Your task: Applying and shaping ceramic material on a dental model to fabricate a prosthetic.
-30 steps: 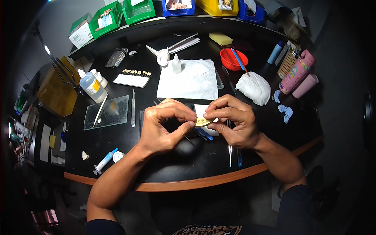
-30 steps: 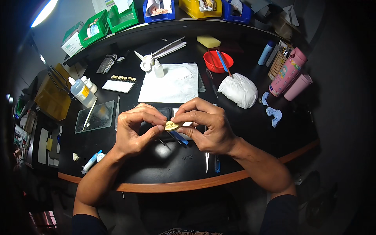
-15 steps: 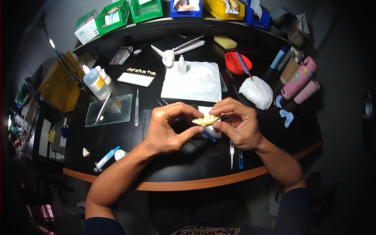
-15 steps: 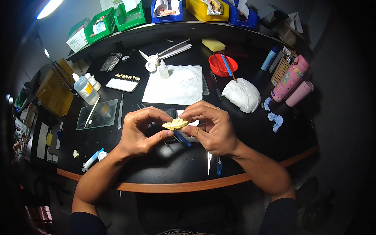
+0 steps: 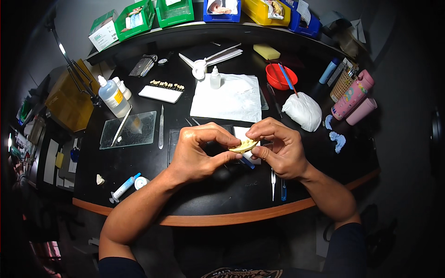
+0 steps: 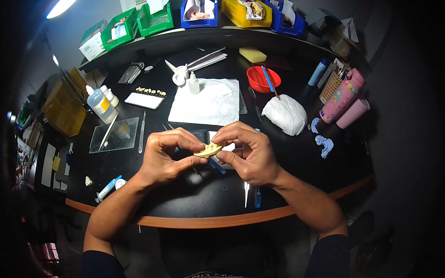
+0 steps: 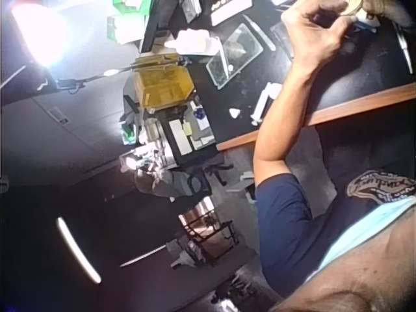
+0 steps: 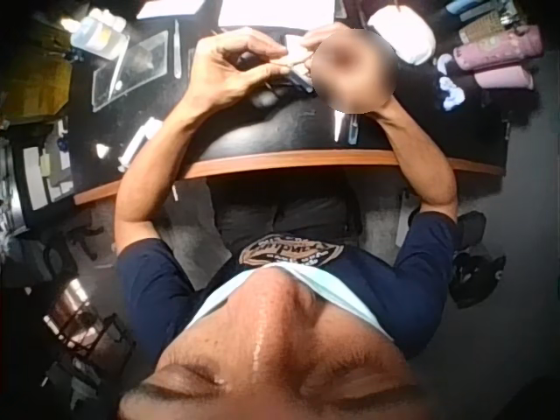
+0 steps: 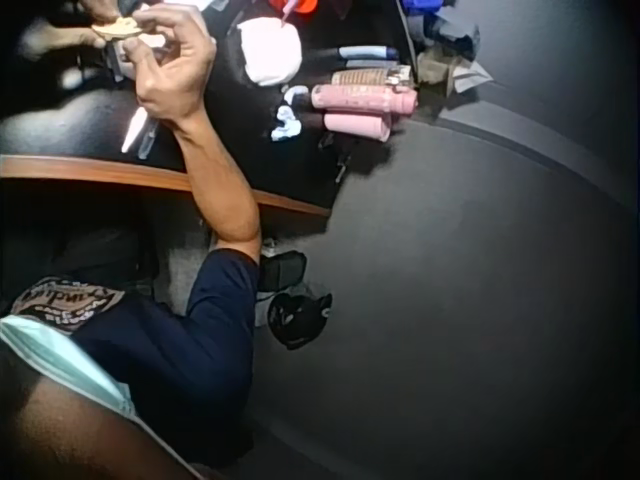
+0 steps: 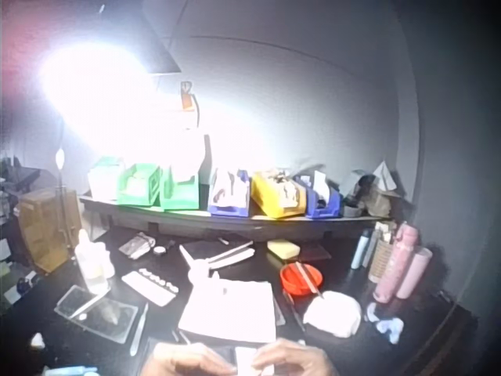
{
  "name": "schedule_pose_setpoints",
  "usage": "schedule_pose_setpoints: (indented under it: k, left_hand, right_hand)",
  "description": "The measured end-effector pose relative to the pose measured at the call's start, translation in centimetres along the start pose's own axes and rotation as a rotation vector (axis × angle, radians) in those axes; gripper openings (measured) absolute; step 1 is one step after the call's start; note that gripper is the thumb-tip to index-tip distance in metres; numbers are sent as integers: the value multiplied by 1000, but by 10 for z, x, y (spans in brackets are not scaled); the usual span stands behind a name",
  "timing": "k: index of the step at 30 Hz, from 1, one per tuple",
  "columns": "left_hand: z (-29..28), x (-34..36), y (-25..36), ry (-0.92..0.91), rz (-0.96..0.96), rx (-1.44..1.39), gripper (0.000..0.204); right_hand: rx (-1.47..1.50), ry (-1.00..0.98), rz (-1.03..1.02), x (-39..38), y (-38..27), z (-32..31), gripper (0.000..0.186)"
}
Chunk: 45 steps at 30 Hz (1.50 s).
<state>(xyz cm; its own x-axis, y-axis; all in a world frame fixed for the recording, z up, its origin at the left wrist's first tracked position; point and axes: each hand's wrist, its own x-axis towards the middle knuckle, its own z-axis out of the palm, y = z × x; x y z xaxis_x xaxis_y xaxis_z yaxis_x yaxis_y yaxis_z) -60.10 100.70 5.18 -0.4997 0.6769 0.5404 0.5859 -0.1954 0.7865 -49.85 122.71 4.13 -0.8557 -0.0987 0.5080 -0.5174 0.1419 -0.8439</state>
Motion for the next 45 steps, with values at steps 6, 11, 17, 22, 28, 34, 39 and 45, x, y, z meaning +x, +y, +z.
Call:
schedule_pose_setpoints:
  k: [6,11,17,22,28,34,39,45]
  left_hand:
    - [0,-1,1,-5,-58,-29,22]
    - [0,-1,-1,4,-60,-24,22]
    - [1,-1,-1,11,9,38,23]
    - [0,0,3,13,27,76,21]
    - [-2,0,5,-5,64,114,19]
    - [4,-3,5,20,4,126,21]
    - [3,-3,5,8,15,163,25]
    - [4,-2,2,0,63,136,26]
  right_hand:
    - [-81,15,11,0,-6,2,26]
    - [-109,22,-11,0,-6,1,28]
    - [-125,35,-27,0,-6,2,28]
    - [-145,23,-39,1,-9,1,27]
    - [-157,12,-58,1,-10,2,26]
    - [-165,7,-83,2,-7,-1,27]
    - [-137,8,-62,1,-4,0,28]
    - [-65,21,-32,1,1,2,23]
